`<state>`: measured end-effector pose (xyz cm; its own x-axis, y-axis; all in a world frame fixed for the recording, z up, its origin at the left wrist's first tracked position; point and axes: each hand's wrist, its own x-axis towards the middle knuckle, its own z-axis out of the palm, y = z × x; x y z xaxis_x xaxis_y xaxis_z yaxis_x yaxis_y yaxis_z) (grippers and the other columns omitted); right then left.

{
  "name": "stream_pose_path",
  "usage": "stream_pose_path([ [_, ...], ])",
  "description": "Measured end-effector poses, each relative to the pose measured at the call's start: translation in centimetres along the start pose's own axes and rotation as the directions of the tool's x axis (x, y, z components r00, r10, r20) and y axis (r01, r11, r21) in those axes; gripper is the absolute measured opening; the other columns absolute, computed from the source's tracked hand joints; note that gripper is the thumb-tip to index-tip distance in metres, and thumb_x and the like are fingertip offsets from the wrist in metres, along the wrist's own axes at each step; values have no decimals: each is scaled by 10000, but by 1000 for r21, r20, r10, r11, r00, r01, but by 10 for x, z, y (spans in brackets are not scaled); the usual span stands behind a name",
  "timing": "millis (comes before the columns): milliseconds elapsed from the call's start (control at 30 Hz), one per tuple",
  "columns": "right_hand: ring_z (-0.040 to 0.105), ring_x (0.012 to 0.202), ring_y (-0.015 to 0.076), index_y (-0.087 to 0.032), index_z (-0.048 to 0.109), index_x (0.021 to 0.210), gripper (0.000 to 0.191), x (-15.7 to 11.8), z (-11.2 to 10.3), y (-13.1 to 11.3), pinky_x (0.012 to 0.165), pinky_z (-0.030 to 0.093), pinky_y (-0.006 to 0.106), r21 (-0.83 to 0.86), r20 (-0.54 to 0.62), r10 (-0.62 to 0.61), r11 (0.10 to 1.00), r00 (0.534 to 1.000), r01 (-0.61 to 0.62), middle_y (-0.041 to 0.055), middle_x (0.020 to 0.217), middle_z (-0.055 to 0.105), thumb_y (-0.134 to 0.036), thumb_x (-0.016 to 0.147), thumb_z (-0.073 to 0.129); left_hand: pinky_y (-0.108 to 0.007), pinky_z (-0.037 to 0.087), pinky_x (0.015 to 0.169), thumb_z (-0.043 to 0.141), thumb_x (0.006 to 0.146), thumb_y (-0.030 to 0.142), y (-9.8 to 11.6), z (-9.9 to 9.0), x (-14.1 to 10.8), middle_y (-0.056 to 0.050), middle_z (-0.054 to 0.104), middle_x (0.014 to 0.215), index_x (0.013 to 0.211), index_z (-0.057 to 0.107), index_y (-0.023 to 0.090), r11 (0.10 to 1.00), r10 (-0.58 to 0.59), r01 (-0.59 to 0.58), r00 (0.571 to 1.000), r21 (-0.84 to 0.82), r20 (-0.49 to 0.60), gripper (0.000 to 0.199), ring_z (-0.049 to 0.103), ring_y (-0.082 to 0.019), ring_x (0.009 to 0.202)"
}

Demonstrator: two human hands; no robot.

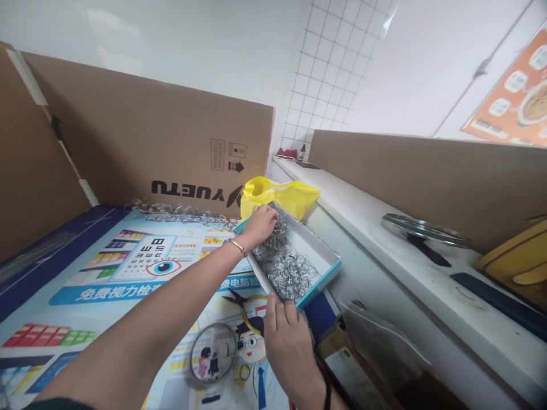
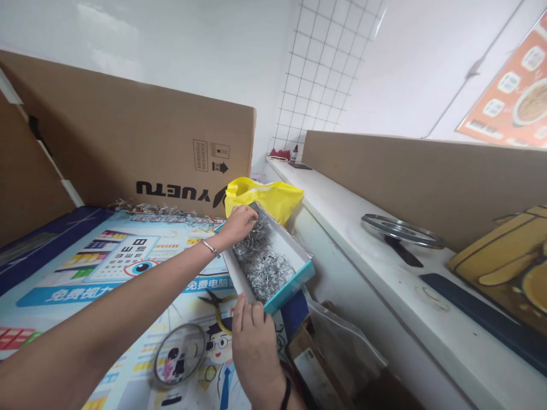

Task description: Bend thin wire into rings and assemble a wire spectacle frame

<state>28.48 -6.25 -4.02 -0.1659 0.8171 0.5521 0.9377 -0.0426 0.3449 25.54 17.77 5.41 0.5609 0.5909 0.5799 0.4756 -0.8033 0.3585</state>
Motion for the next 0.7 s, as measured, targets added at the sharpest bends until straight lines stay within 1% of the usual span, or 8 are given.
stream_pose_path([
  [100, 503, 849, 268, -17, 481, 1238, 431, 2, 4, 6, 624, 409, 365, 19, -19, 36, 999, 999, -36, 136, 877, 590, -121, 822, 529, -376, 351, 916, 487, 861, 200, -3, 2, -2, -83, 601, 1024, 853, 660, 205, 996, 69, -73, 994, 45, 88, 173, 439, -251, 1056],
  [167, 505, 847, 264, -15, 474, 1241, 434, 3, 6, 9, 619, 410, 362, 27, -16, 61, 998, 998, -61, 126, 863, 582, -125, 826, 532, -370, 345, 918, 486, 871, 223, -5, 1, -3, -74, 619, 996, 863, 672, 219, 990, 118, -129, 979, 58, 163, 187, 450, -245, 1048],
  [300, 507, 830, 266, 1, 469, 1240, 415, 3, 6, 9, 598, 410, 362, 14, -8, 65, 998, 998, -65, 120, 848, 578, -115, 843, 506, -355, 343, 916, 497, 861, 229, -8, -3, -4, -58, 636, 1016, 950, 673, 240, 975, 190, -216, 935, 58, 300, 197, 475, -236, 1038],
  [367, 509, 847, 272, 2, 472, 1240, 405, 3, 3, 7, 610, 413, 368, 3, -17, 51, 999, 999, -51, 130, 863, 586, -125, 856, 502, -351, 350, 906, 550, 819, 219, -9, -8, -4, -56, 636, 1035, 982, 669, 242, 969, 206, -241, 908, 52, 366, 203, 498, -238, 1012],
  [467, 513, 862, 281, 6, 482, 1234, 398, 3, -1, 3, 618, 411, 372, -12, -14, 23, 1000, 1000, -23, 152, 897, 599, -113, 854, 496, -335, 368, 870, 635, 704, 139, -7, -19, -3, -40, 646, 1017, 987, 668, 253, 960, 230, -278, 851, 35, 472, 307, 540, -229, 943],
  [567, 518, 852, 280, 11, 487, 1232, 397, 1, -3, 0, 613, 412, 375, -24, 6, -1, 1000, 1000, 1, 161, 915, 604, -81, 847, 473, -318, 385, 817, 634, 601, 13, 1, -36, -4, -19, 660, 996, 964, 673, 277, 948, 250, -316, 792, 24, 557, 451, 563, -221, 890],
  [633, 519, 852, 280, 12, 481, 1239, 400, 0, -2, 0, 614, 415, 378, -23, 13, -1, 1000, 1000, 2, 163, 919, 604, -80, 850, 465, -313, 394, 780, 608, 581, -29, 9, -47, -7, -12, 666, 969, 935, 680, 284, 940, 259, -340, 765, 28, 590, 478, 575, -215, 842],
  [700, 520, 852, 282, 17, 472, 1247, 409, 0, -1, 0, 613, 417, 381, -16, 13, 3, 1000, 1000, -3, 166, 917, 604, -91, 852, 469, -325, 400, 767, 587, 606, -29, 19, -57, -13, -29, 663, 933, 896, 687, 262, 932, 262, -359, 759, 48, 596, 424, 582, -217, 804],
])
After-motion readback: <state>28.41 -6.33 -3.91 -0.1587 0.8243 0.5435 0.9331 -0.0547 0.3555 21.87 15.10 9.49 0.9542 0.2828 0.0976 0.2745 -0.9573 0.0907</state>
